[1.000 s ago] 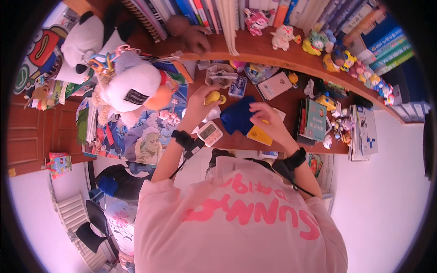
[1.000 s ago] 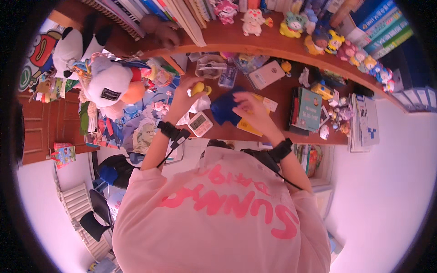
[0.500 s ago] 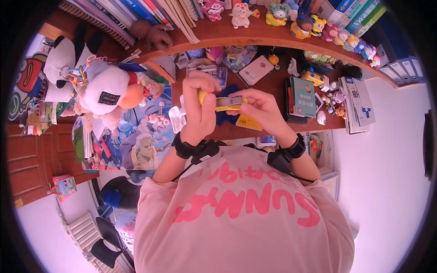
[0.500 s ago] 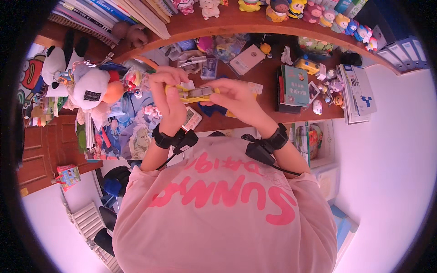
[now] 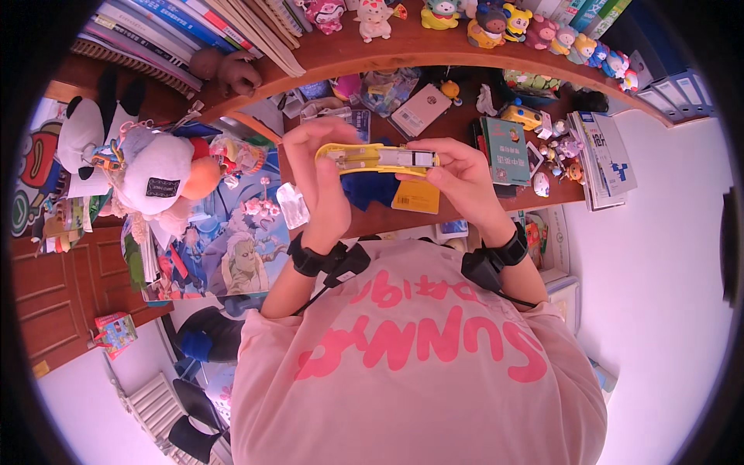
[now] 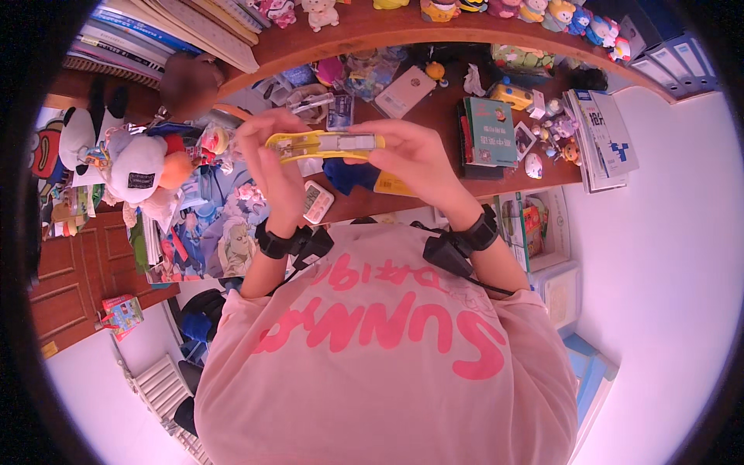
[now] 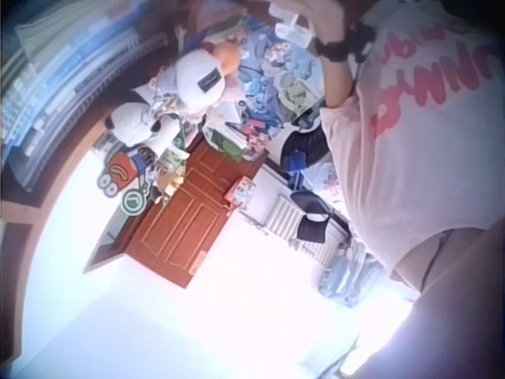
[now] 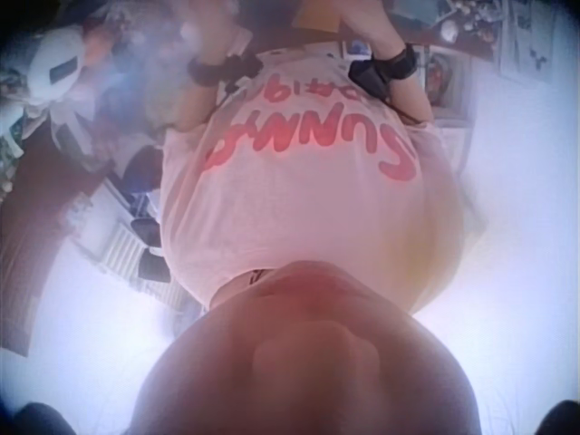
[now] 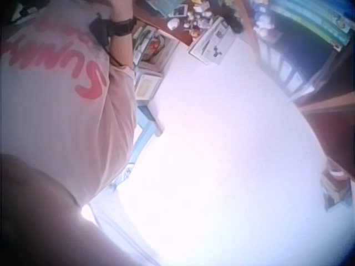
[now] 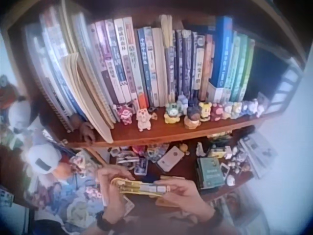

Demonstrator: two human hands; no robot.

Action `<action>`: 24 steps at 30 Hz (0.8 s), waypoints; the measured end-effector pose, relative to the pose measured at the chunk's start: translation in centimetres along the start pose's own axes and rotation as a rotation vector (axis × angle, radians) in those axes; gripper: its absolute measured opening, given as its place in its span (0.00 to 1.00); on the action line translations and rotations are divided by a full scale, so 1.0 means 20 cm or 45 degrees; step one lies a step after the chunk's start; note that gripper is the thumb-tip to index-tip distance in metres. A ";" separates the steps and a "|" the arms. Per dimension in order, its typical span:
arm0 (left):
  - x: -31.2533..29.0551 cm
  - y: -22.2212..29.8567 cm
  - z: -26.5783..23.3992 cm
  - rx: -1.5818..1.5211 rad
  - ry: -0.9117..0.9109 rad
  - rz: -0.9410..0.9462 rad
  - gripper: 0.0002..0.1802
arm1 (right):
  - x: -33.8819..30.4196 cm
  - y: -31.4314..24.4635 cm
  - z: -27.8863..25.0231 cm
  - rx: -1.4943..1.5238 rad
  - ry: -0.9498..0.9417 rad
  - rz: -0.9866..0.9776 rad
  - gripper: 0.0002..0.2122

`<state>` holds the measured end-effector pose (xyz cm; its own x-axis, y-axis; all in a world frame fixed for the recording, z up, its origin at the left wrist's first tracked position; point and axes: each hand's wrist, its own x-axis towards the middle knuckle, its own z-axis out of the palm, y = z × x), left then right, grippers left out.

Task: The person picks up and repositions small items on a shelf, handles a small pink box, a yellow object, and a blue cloth, and finally picks up a yellow notebook.

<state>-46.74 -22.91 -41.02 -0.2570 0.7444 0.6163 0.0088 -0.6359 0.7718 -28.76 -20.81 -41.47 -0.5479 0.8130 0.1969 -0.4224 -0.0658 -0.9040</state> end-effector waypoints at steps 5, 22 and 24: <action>0.00 -0.03 0.02 0.176 0.029 -0.041 0.17 | -0.02 -0.02 -0.03 -0.186 0.034 0.125 0.15; -0.05 -0.14 0.12 0.222 -0.592 -0.254 0.10 | -0.07 0.11 -0.06 -0.359 0.079 0.214 0.18; -0.07 -0.16 0.11 0.306 -0.743 -0.343 0.11 | -0.09 0.12 -0.07 -0.242 0.086 0.262 0.19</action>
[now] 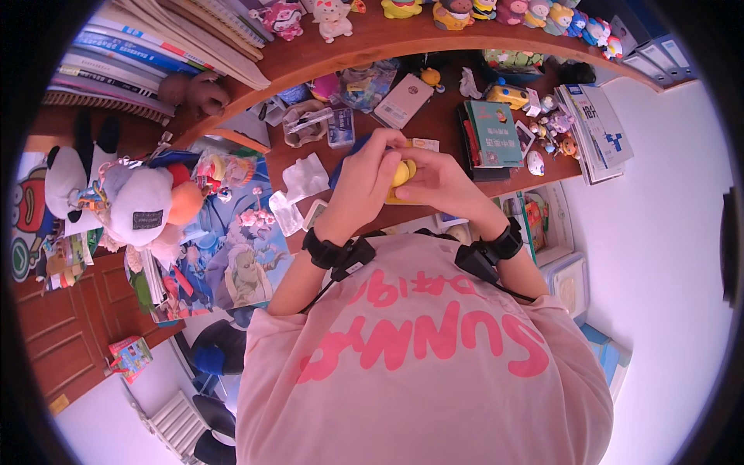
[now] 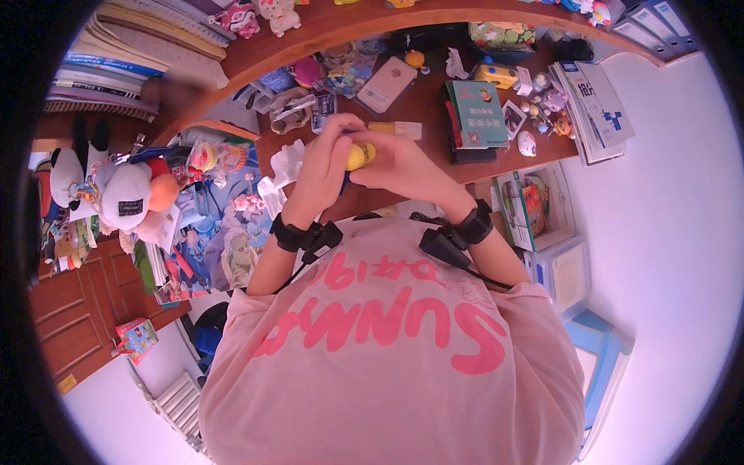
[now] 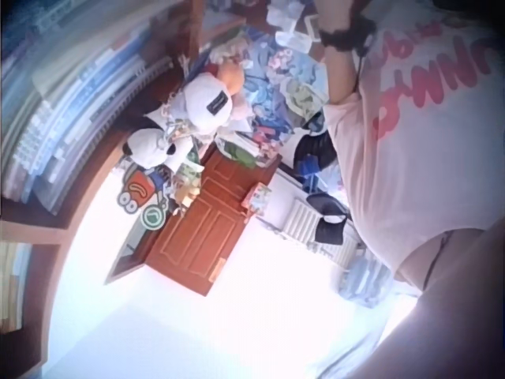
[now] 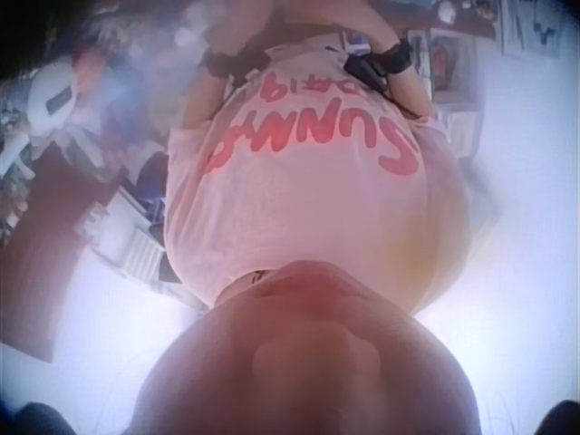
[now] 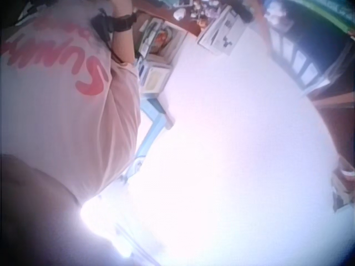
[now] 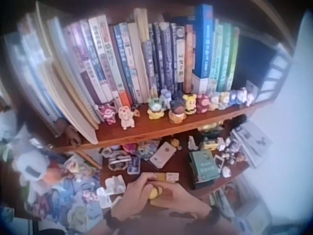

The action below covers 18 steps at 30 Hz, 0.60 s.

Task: The person picks up and repositions small items on a shelf, handles a small pink box, a yellow object, and a blue cloth, and finally picks up a yellow notebook.

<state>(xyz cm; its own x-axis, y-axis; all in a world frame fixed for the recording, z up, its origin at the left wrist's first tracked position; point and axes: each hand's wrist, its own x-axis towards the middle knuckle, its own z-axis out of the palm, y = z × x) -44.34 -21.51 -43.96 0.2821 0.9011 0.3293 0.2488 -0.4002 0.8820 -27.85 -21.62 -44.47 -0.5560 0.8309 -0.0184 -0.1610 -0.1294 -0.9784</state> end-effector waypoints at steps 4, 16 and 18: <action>-0.06 -0.06 0.04 0.105 -0.096 -0.064 0.13 | -0.01 0.05 -0.01 -0.068 -0.045 -0.019 0.20; -0.14 -0.26 0.16 0.124 -0.171 -0.143 0.14 | -0.08 0.25 -0.06 -0.106 0.047 0.143 0.18; -0.15 -0.31 0.19 0.009 -0.220 -0.202 0.15 | -0.09 0.31 -0.09 -0.105 0.059 0.116 0.17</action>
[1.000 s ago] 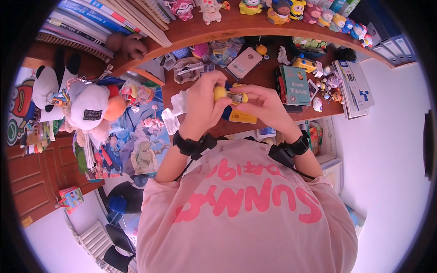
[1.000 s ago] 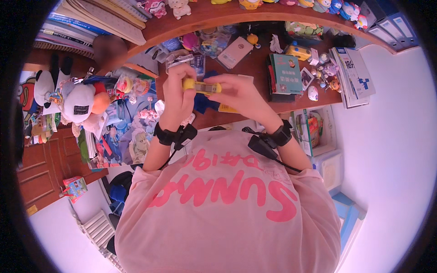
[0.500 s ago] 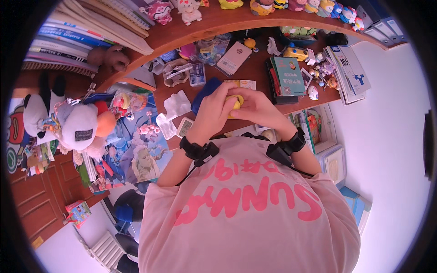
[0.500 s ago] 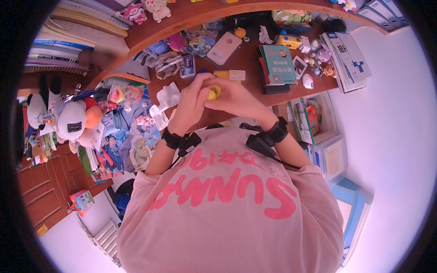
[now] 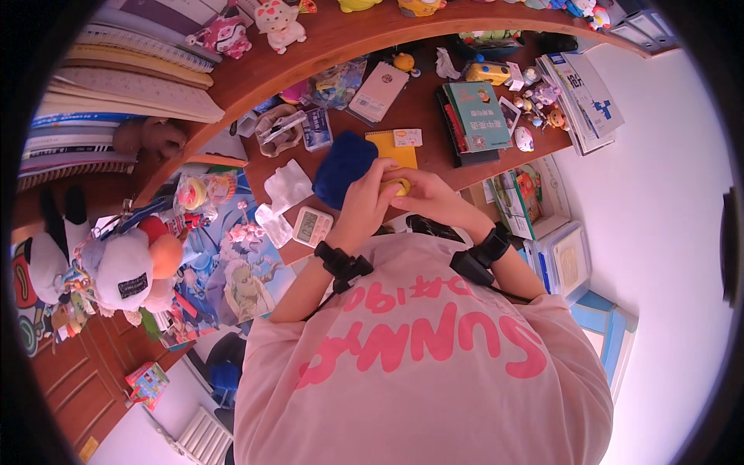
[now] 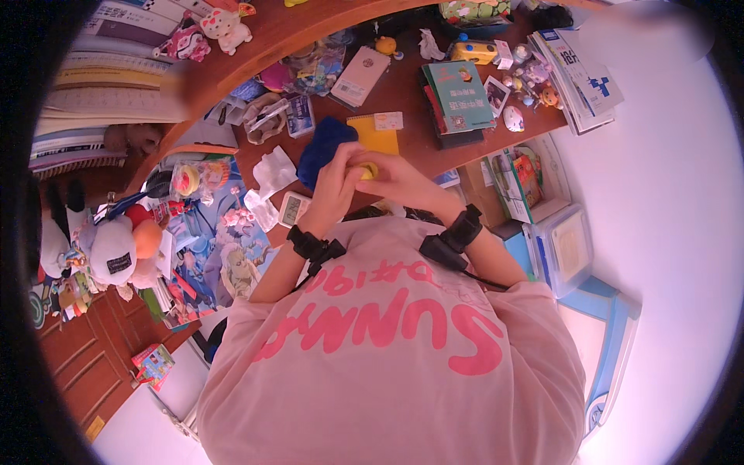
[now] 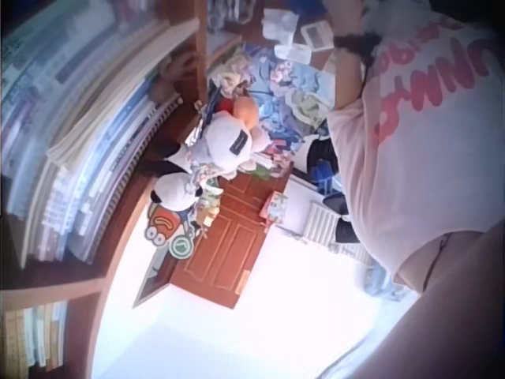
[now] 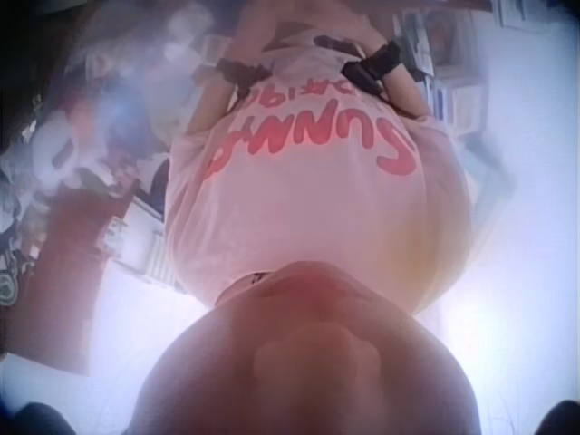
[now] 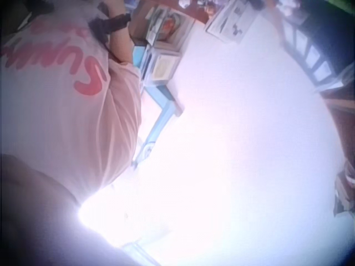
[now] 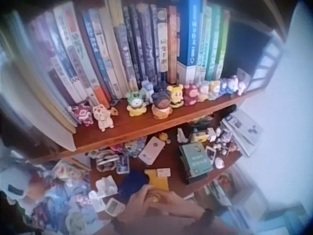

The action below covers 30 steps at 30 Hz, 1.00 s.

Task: The person picks up and repositions small items on a shelf, handles a small pink box, a yellow object, and a blue cloth, and finally picks up a yellow notebook.

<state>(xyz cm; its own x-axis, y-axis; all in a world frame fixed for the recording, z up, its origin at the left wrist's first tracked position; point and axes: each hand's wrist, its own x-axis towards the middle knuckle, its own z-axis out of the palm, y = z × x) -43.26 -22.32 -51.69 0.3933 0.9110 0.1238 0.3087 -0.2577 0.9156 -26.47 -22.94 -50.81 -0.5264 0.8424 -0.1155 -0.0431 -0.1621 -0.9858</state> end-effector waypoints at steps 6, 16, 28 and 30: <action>0.02 -0.28 0.07 0.144 -0.122 -0.174 0.18 | -0.03 0.46 -0.29 -0.152 0.248 0.242 0.14; -0.05 -0.50 0.00 0.591 -0.079 -0.096 0.25 | -0.01 0.67 -0.33 -0.683 0.966 0.223 0.15; 0.06 -0.47 0.03 0.480 -0.132 -0.148 0.18 | 0.03 0.41 -0.27 -1.510 0.733 0.367 0.19; 0.14 -0.42 0.07 0.405 -0.149 -0.070 0.18 | 0.02 0.34 -0.25 -1.550 0.705 0.372 0.19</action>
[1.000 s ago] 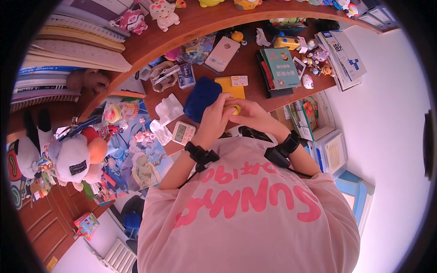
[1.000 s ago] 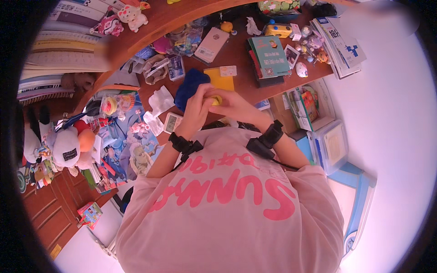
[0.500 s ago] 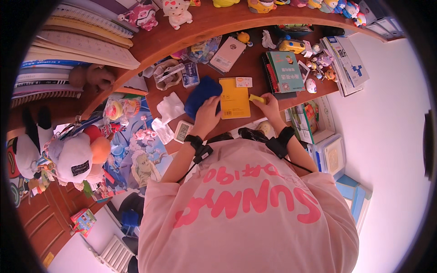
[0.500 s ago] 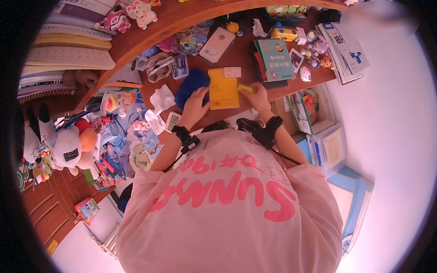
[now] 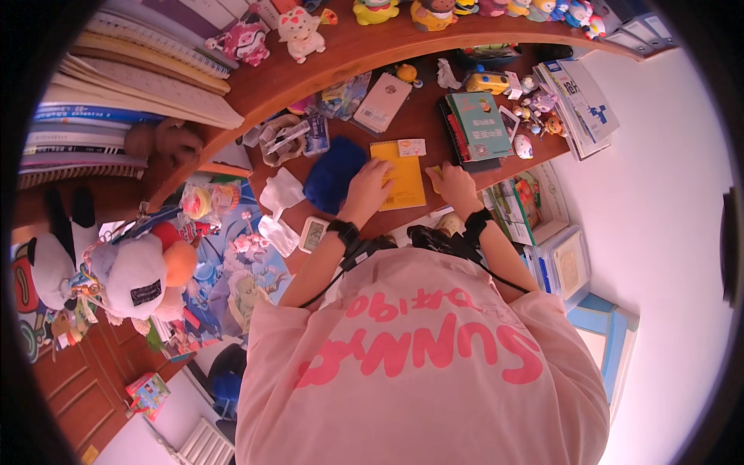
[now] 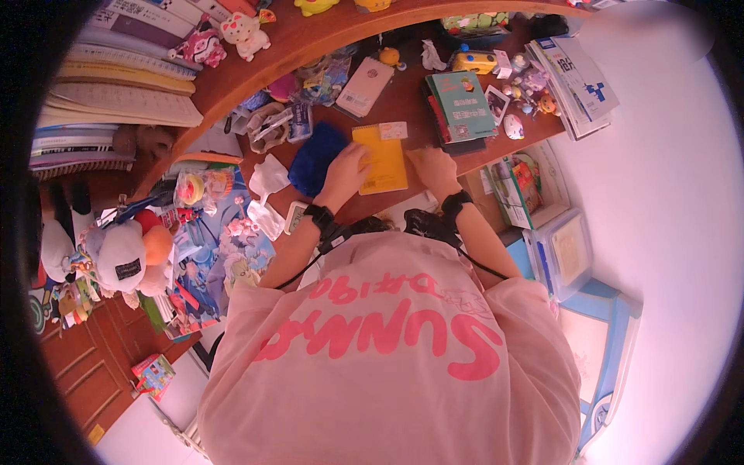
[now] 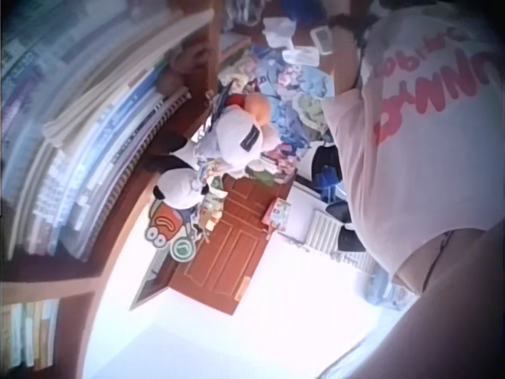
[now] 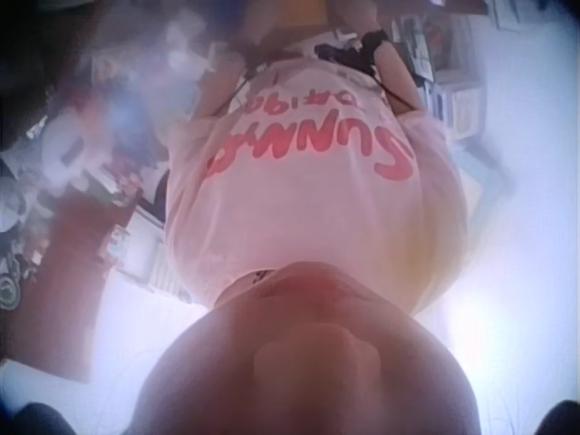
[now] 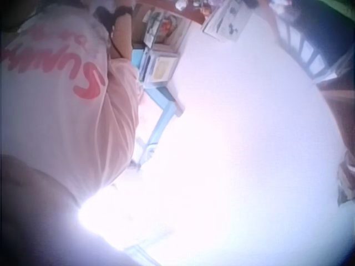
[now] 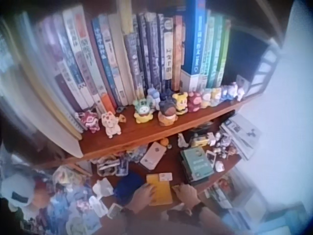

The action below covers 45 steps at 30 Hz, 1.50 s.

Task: The person picks up and repositions small items on a shelf, handles a small pink box, a yellow object, and a blue cloth, and finally picks up a yellow notebook.

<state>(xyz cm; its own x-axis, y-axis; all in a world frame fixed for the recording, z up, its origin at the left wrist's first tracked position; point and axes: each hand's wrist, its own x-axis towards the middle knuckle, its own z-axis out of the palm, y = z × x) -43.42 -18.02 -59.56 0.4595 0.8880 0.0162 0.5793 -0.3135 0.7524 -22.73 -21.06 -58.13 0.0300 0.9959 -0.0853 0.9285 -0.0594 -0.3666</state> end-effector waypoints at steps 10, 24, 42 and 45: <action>0.38 -0.05 0.17 0.380 -0.056 0.236 0.23 | -0.27 0.15 -0.19 0.353 -0.122 0.119 0.16; 0.16 0.54 0.04 -0.172 -0.111 0.300 0.24 | -0.07 0.25 -0.25 2.261 -0.758 0.365 0.14; 0.61 1.35 0.19 -0.105 0.249 0.339 0.29 | 0.16 0.75 -1.04 1.957 -0.561 -0.034 0.12; 0.72 1.52 0.19 -0.083 0.335 0.434 0.32 | 0.17 0.87 -1.27 2.071 -0.405 -0.115 0.12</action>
<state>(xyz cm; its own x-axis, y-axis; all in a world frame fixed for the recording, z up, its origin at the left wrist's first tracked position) -16.59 -16.05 -38.96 0.4247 0.7958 0.4318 0.3766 -0.5890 0.7150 3.03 -16.97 -41.26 -0.2606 0.9592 -0.1100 -0.4153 -0.2142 -0.8841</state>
